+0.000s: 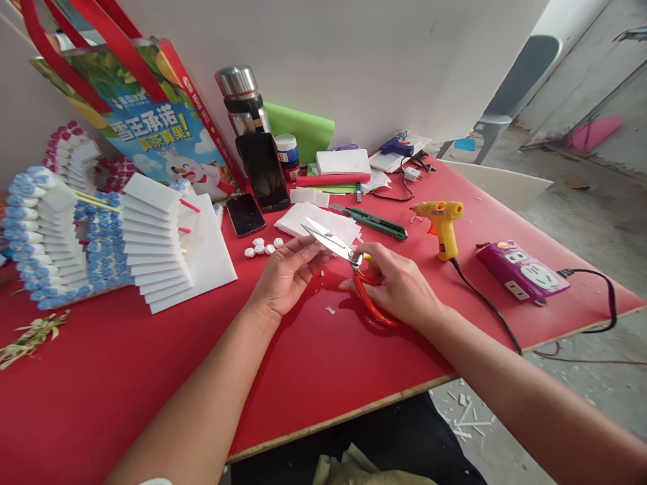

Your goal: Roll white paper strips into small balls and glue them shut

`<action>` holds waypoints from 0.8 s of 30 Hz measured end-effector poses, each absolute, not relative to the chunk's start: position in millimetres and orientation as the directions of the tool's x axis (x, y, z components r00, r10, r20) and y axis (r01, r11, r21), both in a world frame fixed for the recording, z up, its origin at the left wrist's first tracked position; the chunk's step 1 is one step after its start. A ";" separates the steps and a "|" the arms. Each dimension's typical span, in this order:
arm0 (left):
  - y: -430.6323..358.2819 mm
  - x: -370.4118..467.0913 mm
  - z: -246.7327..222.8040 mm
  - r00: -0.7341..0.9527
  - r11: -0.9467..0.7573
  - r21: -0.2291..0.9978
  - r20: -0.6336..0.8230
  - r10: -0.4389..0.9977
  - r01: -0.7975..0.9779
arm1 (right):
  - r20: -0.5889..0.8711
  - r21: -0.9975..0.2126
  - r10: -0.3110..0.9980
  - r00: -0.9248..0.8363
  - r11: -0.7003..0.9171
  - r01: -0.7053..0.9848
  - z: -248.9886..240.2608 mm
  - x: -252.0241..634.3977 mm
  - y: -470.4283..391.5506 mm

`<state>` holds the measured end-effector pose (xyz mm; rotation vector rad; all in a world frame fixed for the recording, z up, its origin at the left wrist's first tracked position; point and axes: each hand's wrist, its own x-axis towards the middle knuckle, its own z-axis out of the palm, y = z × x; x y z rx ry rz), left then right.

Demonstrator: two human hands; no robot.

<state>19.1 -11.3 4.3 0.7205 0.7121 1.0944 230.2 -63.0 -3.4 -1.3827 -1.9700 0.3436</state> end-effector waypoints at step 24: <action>-13.0 14.3 3.2 0.404 0.334 0.803 -0.128 0.906 -0.495 | 0.439 -0.440 0.839 -0.321 0.513 0.737 -1.6 242.2 -57.0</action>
